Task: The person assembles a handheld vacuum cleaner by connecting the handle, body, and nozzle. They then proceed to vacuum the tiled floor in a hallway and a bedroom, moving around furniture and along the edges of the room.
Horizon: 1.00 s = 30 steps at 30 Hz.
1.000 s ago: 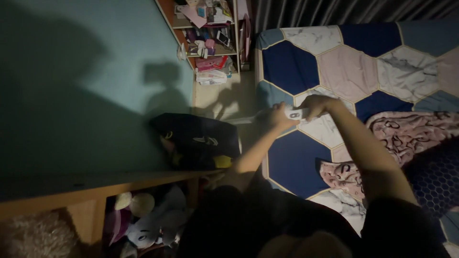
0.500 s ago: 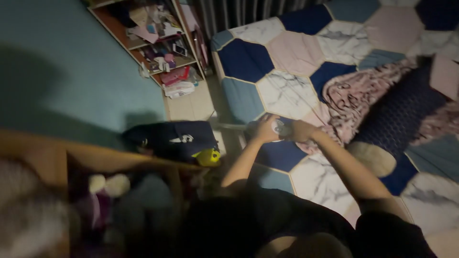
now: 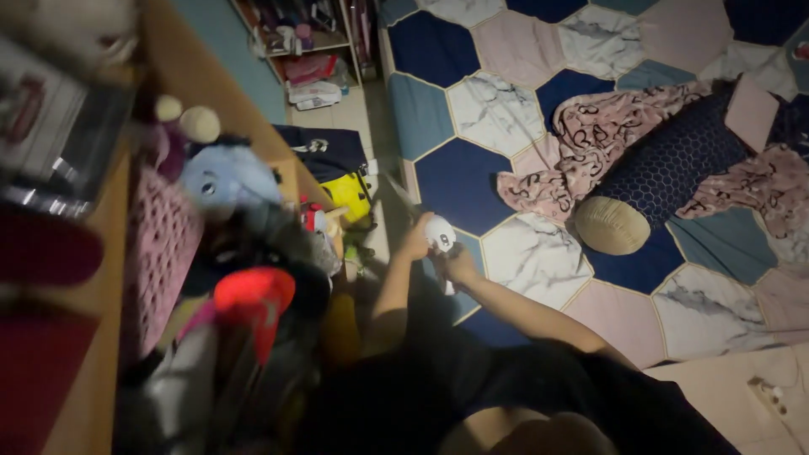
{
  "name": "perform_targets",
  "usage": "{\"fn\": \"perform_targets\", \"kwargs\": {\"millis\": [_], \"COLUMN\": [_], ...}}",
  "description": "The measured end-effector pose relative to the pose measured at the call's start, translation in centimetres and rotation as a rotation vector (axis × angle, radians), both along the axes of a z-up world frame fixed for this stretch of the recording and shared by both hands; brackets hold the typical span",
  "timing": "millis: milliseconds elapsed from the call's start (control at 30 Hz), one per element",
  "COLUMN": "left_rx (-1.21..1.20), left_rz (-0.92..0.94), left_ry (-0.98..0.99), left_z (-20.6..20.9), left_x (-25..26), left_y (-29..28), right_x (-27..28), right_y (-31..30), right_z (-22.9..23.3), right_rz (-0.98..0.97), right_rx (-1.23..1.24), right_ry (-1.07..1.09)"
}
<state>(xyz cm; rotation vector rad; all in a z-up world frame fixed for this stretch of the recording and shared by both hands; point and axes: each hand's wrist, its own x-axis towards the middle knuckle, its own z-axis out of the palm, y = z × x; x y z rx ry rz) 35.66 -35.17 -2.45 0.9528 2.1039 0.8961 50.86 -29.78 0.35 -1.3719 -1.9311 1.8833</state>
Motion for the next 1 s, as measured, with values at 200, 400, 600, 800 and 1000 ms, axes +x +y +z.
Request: {"fn": "perform_targets", "kwargs": {"millis": [200,400,600,800,1000], "left_rx": [0.182,0.442,0.444,0.223,0.351], "left_rz": [0.061,0.294,0.485,0.473,0.538], "left_ry": [-0.131,-0.329,-0.29,-0.235,-0.161], "left_z": [-0.2,-0.8,-1.5,-4.1,-5.6], "left_x": [-0.8,-0.2,2.1,6.3,9.7], "left_y": [-6.5,-11.2,-13.4,-15.6,-18.9], "right_x": [-1.3,-4.9,-8.2,-12.7,-12.5], "right_y": [-6.2,-9.6,-7.6,-3.1,-4.5], "right_z": [0.0,-1.7,-3.7,-1.2,0.8], "right_rz": [-0.267,-0.263,-0.172,0.009,-0.023], "right_rx": [-0.381,-0.32,0.112,0.206,0.326], "right_ry": [0.128,0.044,-0.005,0.068,0.094]}}
